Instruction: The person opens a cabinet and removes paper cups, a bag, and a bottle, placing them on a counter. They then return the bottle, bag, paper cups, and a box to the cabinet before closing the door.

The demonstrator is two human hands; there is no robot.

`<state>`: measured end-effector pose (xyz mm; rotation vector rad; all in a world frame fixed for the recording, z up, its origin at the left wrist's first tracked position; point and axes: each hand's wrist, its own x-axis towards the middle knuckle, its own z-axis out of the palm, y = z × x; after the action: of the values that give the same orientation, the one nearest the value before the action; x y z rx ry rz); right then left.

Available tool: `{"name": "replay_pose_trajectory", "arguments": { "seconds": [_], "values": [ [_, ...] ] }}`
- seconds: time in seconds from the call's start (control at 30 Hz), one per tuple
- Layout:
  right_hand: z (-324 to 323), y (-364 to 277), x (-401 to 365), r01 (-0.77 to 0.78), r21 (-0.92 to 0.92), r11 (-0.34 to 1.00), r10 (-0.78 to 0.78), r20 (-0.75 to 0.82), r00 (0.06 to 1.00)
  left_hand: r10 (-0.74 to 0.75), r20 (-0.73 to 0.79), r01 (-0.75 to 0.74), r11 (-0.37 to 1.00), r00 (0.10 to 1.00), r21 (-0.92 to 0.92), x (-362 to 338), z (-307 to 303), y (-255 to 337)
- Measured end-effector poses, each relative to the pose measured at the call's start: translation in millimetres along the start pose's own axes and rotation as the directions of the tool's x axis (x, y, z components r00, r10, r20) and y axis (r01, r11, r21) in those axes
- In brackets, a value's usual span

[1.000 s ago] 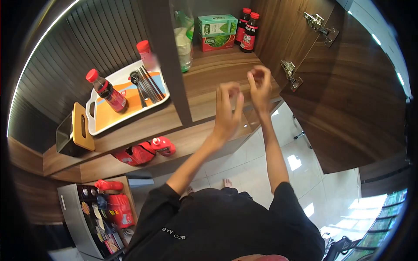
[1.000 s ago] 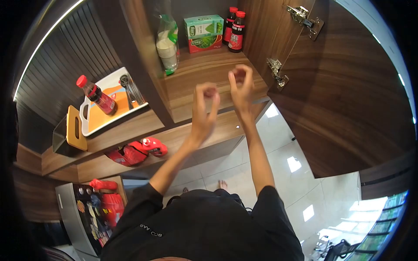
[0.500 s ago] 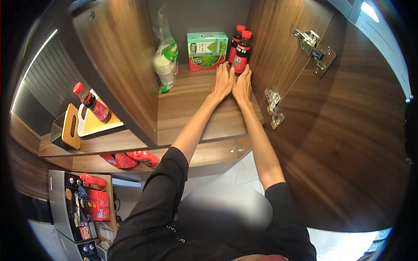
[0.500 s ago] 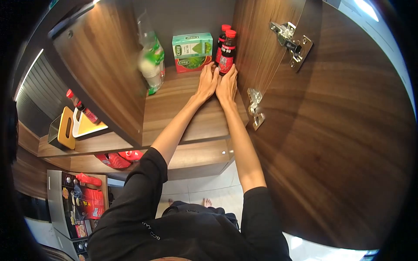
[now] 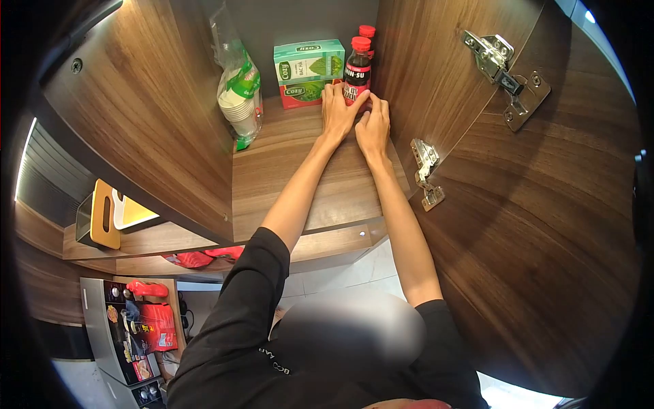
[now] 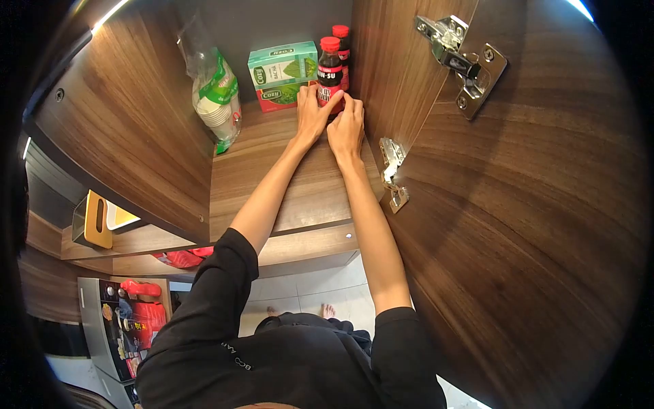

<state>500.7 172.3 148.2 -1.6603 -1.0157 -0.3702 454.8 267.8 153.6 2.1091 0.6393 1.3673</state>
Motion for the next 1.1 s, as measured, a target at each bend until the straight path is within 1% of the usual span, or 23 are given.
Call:
{"name": "replay_pose_trajectory", "arguments": {
  "seconds": [0.03,0.07,0.1,0.17,0.2,0.27,0.3,0.33,0.37,0.43,0.47,0.5,0.53,0.57,0.63,0.67,0.7,0.77,0.87,0.97,1.0,1.1],
  "values": [
    [1,2,1,0.009,0.038,0.999,-0.009,0.0,1.0,-0.008,-0.021,0.008,1.0,1.0,-0.008,-1,-1,-2],
    [2,3,3,0.015,0.079,0.997,-0.015,0.0,1.0,0.015,-0.073,-0.013,1.0,0.997,0.024,-4,-1,-2],
    [2,3,3,0.02,0.12,0.993,-0.02,0.002,1.0,-0.005,-0.06,0.002,0.999,0.998,-0.038,-6,-2,-3],
    [1,2,2,0.045,0.106,0.993,-0.048,0.019,0.999,-0.043,-0.031,0.037,0.986,0.999,-0.162,-11,-8,-6],
    [0,-4,2,0.056,0.099,0.993,-0.058,0.019,0.998,0.002,0.009,0.0,0.978,1.0,-0.209,-12,-19,-6],
    [3,-2,2,0.047,0.076,0.996,-0.05,0.033,0.998,-0.016,0.103,0.035,0.982,0.995,-0.186,-17,-44,-11],
    [9,3,5,0.042,0.051,0.998,-0.043,0.013,0.999,-0.024,0.152,0.05,0.984,0.988,-0.171,-20,-59,-11],
    [17,9,9,0.036,0.028,0.999,-0.035,-0.009,0.999,-0.022,0.116,0.044,0.98,0.993,-0.194,-22,-71,-11],
    [24,16,12,0.027,0.005,1.0,-0.026,-0.03,0.999,-0.021,0.075,0.034,0.983,0.997,-0.179,-25,-81,-10],
    [36,30,19,0.012,-0.002,1.0,-0.012,-0.018,1.0,-0.008,-0.013,0.006,0.989,1.0,-0.151,-26,-97,-10],
    [43,34,23,0.006,-0.001,1.0,-0.006,-0.026,1.0,-0.048,-0.061,0.036,0.982,0.997,-0.183,-25,-102,-10],
    [51,39,31,0.006,0.0,1.0,-0.006,-0.035,0.999,-0.076,-0.106,0.06,0.987,0.991,-0.152,-24,-103,-11],
    [55,44,35,-0.025,0.008,1.0,0.025,0.012,1.0,-0.087,-0.08,0.077,0.989,0.993,-0.122,-21,-103,-16],
    [62,49,39,-0.018,-0.021,1.0,0.018,0.004,1.0,-0.101,-0.055,0.095,0.991,0.993,-0.094,-19,-101,-21],
    [65,45,41,-0.018,-0.085,0.996,0.018,-0.005,1.0,-0.045,-0.079,0.036,0.992,0.996,-0.12,-16,-99,-14],
    [63,41,42,-0.07,-0.088,0.994,0.073,0.035,0.997,-0.075,-0.063,0.063,0.982,0.995,-0.175,-15,-98,-13],
    [63,40,44,-0.054,-0.105,0.993,0.058,0.029,0.998,-0.106,-0.043,0.093,0.969,0.993,-0.229,-13,-97,-10],
    [65,39,43,-0.036,-0.141,0.989,0.039,0.023,0.999,-0.143,-0.02,0.133,0.955,0.99,-0.265,-11,-97,-5],
    [58,24,48,-0.069,-0.162,0.984,0.079,0.058,0.995,-0.175,0.02,0.174,0.948,0.984,-0.267,-15,-101,0],
    [57,10,53,-0.002,-0.176,0.984,0.001,-0.008,1.0,-0.177,0.029,0.178,0.946,0.984,-0.271,-14,-99,-2],
    [70,30,57,0.051,-0.12,0.991,-0.059,-0.058,0.997,-0.182,0.027,0.182,0.945,0.983,-0.271,-14,-99,-2],
    [71,37,61,-0.013,0.04,0.999,0.01,0.07,0.997,-0.164,0.008,0.16,0.948,0.986,-0.275,-13,-98,-4]
  ]
}}
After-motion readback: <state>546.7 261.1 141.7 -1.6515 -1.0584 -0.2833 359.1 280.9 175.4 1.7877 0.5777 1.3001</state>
